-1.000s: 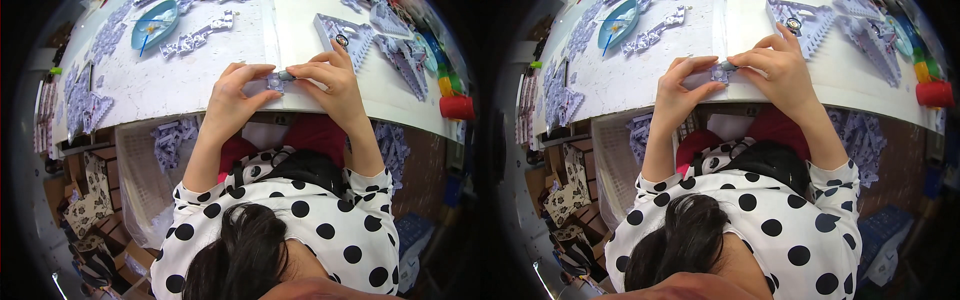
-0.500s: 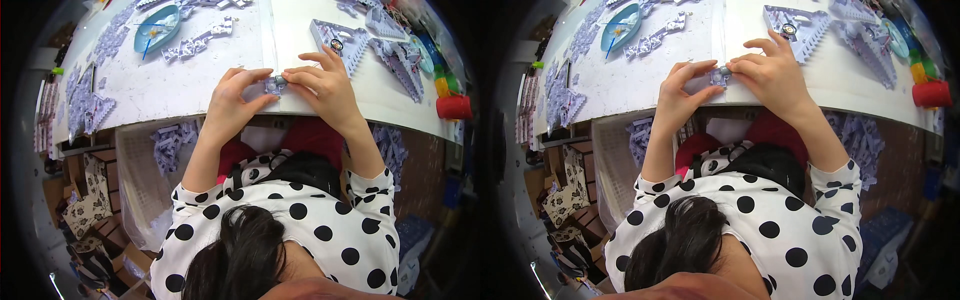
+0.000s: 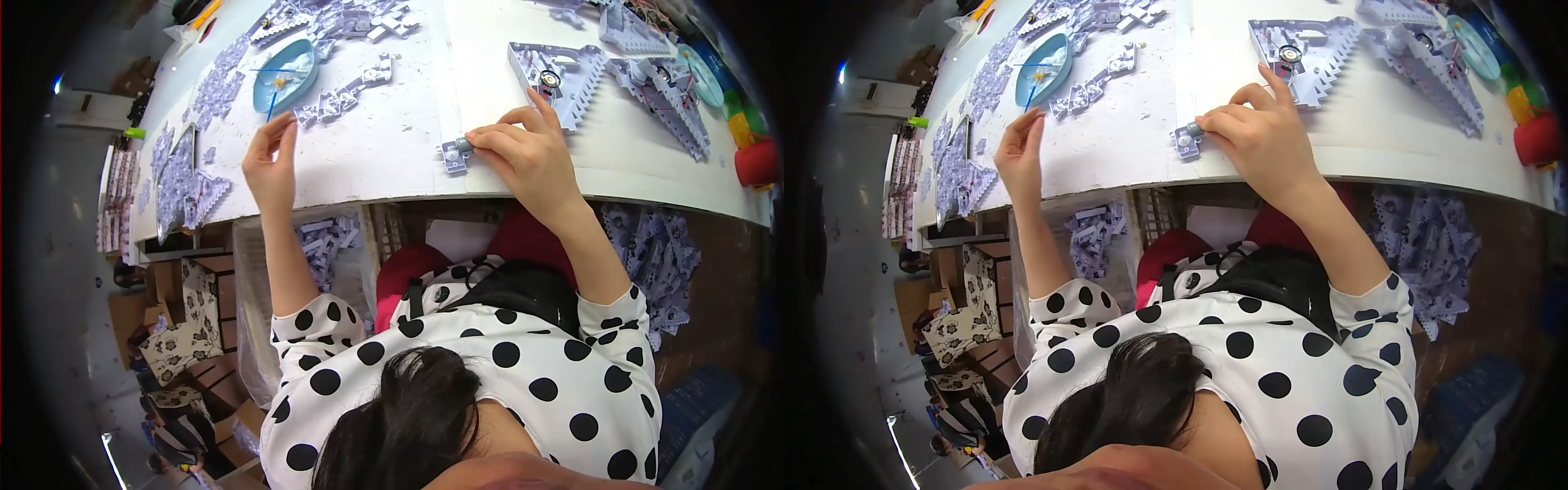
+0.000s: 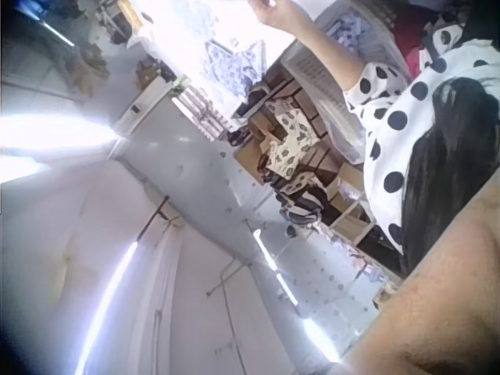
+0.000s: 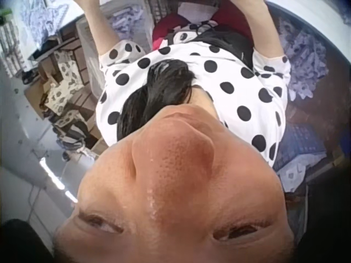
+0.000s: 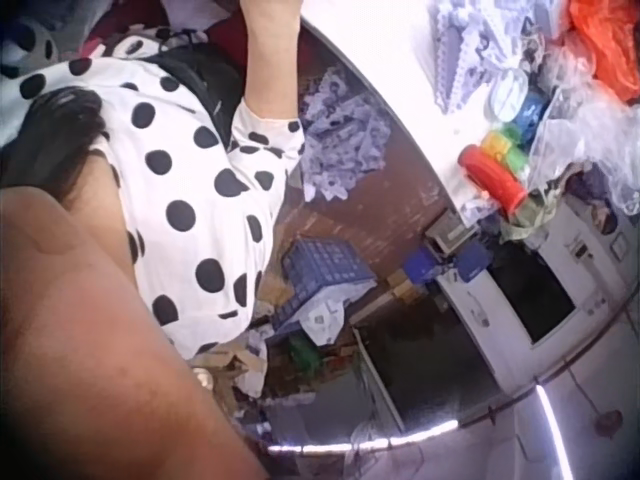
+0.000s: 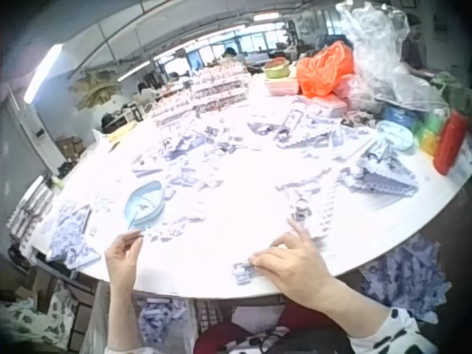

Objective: The person assembles small electronic components by hand, inserting a motor and wiring into a plastic housing.

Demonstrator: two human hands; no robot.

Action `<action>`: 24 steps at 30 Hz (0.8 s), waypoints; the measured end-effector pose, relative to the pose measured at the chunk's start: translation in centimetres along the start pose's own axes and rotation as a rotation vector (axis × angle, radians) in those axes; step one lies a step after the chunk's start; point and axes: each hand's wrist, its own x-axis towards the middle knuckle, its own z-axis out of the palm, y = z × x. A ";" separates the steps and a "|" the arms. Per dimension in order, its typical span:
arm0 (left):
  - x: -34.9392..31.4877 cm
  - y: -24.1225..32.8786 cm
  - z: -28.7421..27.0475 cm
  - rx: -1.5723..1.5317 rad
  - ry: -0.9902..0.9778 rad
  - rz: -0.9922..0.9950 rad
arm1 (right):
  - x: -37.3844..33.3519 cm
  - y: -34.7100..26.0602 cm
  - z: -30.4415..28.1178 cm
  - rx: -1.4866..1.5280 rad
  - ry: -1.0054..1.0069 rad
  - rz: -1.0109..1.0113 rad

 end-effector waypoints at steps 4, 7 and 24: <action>-0.2 0.2 1.4 0.183 -0.089 0.063 | -0.3 -0.2 0.3 -0.003 0.021 0.011; 0.6 0.9 2.2 0.314 -0.095 0.170 | -0.4 -0.7 0.5 -0.016 0.045 0.031; 11.4 1.7 15.2 0.495 -0.288 0.482 | -0.7 -0.9 0.4 -0.061 0.060 0.068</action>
